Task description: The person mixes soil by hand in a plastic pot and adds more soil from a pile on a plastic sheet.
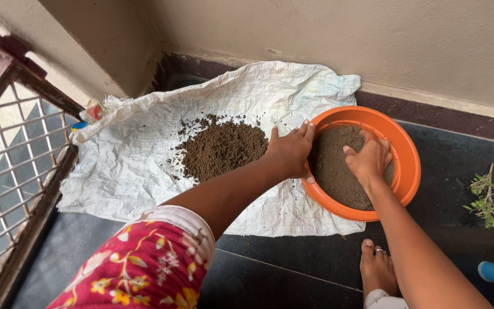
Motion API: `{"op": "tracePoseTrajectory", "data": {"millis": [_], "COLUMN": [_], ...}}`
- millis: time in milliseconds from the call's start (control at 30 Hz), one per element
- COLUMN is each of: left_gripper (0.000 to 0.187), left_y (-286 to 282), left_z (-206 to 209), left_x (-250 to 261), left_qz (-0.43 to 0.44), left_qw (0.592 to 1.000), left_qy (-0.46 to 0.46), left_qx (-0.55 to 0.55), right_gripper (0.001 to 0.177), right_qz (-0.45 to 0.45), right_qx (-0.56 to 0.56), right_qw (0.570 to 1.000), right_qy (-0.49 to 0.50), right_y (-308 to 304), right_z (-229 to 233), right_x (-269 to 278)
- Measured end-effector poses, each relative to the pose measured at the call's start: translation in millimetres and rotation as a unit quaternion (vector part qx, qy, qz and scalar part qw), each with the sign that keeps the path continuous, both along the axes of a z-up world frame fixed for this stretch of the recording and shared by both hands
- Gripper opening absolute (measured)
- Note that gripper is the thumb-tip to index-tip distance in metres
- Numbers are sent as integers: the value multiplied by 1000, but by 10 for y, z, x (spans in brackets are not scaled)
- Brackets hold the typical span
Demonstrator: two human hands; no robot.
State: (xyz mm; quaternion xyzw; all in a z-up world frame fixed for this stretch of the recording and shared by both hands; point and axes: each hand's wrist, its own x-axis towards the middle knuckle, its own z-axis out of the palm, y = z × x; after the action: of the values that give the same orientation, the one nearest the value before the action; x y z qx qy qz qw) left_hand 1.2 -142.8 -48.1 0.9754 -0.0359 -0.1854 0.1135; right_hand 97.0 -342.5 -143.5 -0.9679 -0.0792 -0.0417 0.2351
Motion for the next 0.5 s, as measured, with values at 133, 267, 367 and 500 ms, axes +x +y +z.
{"op": "tracePoseTrajectory", "data": {"millis": [133,267,367,500], "left_gripper": [141,140,137,140], "left_y": [-1,-5,15,2], "left_z": [-84,-59,-20,-11], "left_x": [22,19,2,4], "left_qz": [5,2,-5,-2], "left_qw": [1000,1000,1000,1000], "left_qy": [-6,-5,7,7], "left_qx": [-16,0,19,23], "right_gripper": [67,74,62,66], "right_qz": [-15,-8,44,62], "right_qx": [28,44,-84,-58], "right_qw": [991,978,977,979], "right_qy": [132,202,192,183], "right_y": [-62,46,170,127], "right_z": [31,7,-47,-72], "right_x": [106,153,155,131]}}
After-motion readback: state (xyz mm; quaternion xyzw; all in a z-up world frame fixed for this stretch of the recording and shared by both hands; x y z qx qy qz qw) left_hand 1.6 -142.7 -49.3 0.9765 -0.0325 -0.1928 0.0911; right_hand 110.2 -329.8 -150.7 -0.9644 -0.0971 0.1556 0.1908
